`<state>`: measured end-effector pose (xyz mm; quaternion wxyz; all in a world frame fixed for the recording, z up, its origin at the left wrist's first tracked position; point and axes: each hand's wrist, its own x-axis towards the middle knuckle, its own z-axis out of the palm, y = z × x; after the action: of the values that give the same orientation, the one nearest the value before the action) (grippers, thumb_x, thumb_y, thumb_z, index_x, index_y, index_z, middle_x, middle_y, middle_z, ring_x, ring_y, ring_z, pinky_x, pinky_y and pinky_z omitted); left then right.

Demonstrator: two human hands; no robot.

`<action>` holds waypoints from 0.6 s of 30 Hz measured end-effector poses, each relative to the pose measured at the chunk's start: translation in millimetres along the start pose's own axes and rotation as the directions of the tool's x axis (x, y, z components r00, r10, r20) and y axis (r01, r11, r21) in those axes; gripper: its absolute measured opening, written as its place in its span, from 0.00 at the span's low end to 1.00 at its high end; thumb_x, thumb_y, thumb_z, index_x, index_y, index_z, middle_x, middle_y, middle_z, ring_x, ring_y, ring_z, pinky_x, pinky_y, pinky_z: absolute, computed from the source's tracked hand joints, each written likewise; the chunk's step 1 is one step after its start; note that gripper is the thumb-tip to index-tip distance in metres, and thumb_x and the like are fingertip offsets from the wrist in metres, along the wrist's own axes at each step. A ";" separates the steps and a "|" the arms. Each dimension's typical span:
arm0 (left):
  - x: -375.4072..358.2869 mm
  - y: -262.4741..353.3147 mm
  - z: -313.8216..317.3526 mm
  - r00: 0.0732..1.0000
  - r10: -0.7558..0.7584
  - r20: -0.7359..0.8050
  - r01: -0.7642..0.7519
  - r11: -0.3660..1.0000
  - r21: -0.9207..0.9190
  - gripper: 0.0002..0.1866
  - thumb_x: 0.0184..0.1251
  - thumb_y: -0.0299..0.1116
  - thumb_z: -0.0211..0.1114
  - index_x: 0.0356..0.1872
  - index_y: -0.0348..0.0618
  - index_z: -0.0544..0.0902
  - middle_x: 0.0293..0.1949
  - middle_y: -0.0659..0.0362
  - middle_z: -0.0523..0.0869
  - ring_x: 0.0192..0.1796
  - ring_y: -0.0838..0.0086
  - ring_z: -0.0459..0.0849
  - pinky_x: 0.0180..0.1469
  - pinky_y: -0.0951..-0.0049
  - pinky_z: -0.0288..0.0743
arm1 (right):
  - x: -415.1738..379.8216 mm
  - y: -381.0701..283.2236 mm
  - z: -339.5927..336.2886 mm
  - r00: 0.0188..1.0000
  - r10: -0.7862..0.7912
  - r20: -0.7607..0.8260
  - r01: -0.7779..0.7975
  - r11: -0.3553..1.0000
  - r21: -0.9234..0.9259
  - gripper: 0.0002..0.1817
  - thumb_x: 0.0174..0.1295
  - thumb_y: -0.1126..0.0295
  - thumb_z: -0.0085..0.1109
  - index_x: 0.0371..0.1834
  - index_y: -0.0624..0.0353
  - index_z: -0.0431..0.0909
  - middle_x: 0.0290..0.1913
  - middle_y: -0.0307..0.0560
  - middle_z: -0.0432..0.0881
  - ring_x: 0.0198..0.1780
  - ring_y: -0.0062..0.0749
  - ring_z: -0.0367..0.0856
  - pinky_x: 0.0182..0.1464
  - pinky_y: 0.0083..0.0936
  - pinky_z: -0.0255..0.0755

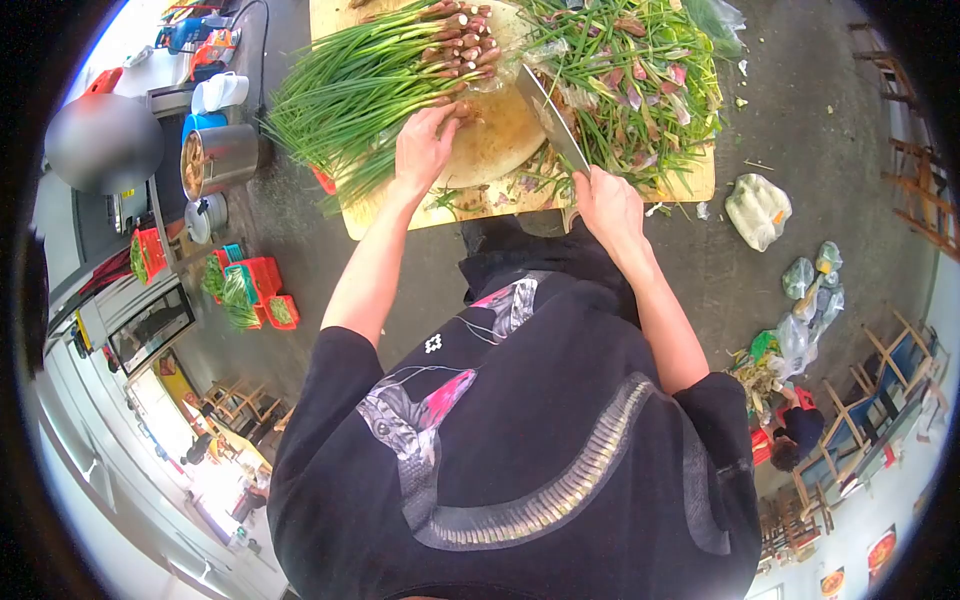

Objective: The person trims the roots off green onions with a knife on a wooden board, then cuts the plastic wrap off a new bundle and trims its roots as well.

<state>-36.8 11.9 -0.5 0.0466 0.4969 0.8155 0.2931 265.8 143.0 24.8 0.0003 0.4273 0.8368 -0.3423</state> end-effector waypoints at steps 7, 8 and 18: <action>22.0 21.1 0.7 0.953 -0.271 0.135 0.285 0.954 -0.092 0.20 0.73 0.45 0.73 0.56 0.42 0.93 0.46 0.45 0.95 0.48 0.52 0.95 0.53 0.60 0.86 | -4.9 -9.7 -21.9 0.893 0.156 0.421 -0.407 0.679 0.612 0.19 0.80 0.55 0.63 0.37 0.61 0.83 0.22 0.36 0.79 0.23 0.22 0.75 0.28 0.26 0.69; 23.5 21.5 3.0 0.948 -0.289 0.137 0.304 0.946 -0.109 0.20 0.73 0.45 0.73 0.56 0.41 0.93 0.46 0.45 0.95 0.48 0.53 0.95 0.53 0.60 0.86 | -4.3 -9.1 -23.9 0.876 0.131 0.464 -0.436 0.624 0.648 0.19 0.81 0.55 0.63 0.36 0.59 0.82 0.22 0.32 0.76 0.22 0.16 0.72 0.26 0.23 0.66; 11.9 -14.3 21.2 0.914 -0.374 0.159 0.404 0.878 -0.256 0.17 0.77 0.43 0.70 0.52 0.39 0.93 0.40 0.48 0.96 0.41 0.61 0.95 0.48 0.64 0.85 | -6.1 -19.2 -5.3 0.786 0.050 0.616 -0.520 0.593 0.615 0.18 0.80 0.56 0.64 0.36 0.60 0.84 0.22 0.34 0.78 0.21 0.19 0.72 0.26 0.24 0.65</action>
<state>-46.2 26.3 -22.9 0.2179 0.3258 0.8445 0.3650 257.6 134.0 41.7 0.1137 0.4068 0.4935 -0.7603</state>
